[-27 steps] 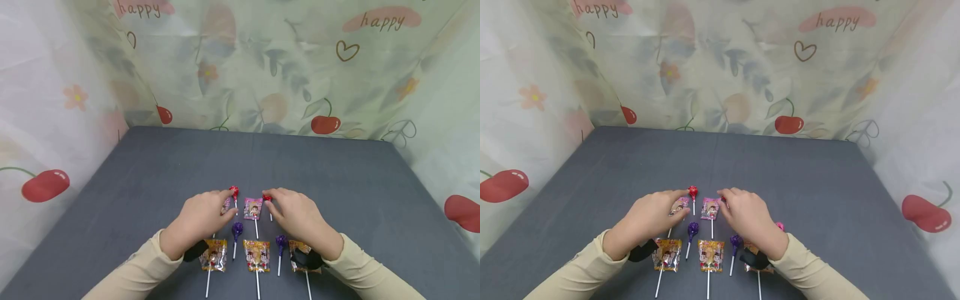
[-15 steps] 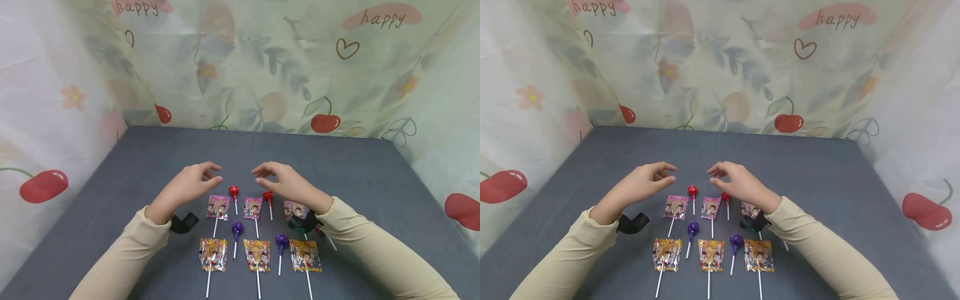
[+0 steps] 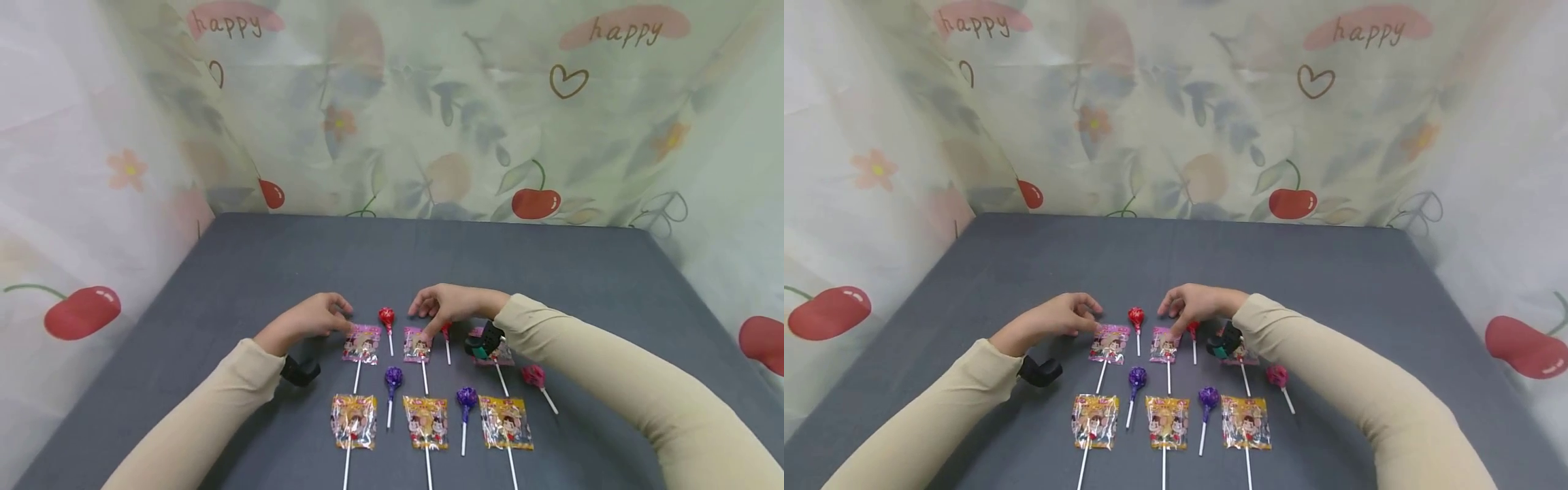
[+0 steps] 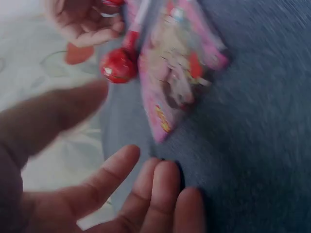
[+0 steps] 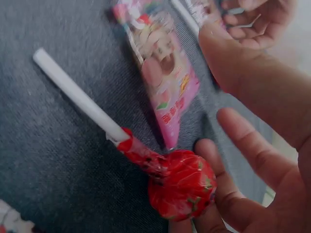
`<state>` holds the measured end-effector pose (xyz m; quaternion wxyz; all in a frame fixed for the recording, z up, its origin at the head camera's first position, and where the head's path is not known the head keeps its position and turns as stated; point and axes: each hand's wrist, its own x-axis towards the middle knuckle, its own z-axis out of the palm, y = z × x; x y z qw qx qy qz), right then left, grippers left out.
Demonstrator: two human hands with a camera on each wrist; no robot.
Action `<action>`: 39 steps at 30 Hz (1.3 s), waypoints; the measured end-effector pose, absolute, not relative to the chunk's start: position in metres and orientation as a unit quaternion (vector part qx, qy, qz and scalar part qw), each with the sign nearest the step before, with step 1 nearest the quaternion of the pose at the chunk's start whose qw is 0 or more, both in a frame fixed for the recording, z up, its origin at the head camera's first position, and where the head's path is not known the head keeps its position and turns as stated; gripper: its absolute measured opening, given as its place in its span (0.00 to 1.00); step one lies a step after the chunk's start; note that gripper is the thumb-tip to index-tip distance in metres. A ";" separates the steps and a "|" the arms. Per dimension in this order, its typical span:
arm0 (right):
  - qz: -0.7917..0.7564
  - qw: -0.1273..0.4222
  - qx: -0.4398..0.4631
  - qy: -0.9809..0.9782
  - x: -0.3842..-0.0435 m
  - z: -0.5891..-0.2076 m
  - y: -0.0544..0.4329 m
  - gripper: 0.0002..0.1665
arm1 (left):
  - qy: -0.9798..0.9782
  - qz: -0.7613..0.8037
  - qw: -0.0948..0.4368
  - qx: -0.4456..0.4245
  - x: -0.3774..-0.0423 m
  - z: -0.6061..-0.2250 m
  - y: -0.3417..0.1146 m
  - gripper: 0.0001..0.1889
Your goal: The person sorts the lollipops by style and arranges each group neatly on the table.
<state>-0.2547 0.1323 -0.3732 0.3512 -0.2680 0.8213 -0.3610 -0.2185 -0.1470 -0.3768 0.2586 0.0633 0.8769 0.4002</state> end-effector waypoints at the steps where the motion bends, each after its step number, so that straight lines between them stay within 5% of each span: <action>1: -0.361 0.359 -0.267 0.818 -0.256 -0.374 0.132 0.28 | 0.878 0.394 0.264 0.066 -0.219 -0.378 -0.146 0.22; 14: -0.369 0.363 -0.244 0.820 -0.256 -0.383 0.125 0.26 | 0.945 0.202 0.227 0.123 -0.215 -0.378 -0.123 0.32; 26: -0.345 0.351 -0.220 0.842 -0.254 -0.386 0.119 0.25 | 0.939 0.210 0.247 0.114 -0.216 -0.380 -0.118 0.21; 39: -0.341 0.353 -0.219 0.843 -0.257 -0.387 0.118 0.26 | 0.933 0.275 0.222 0.068 -0.218 -0.375 -0.125 0.21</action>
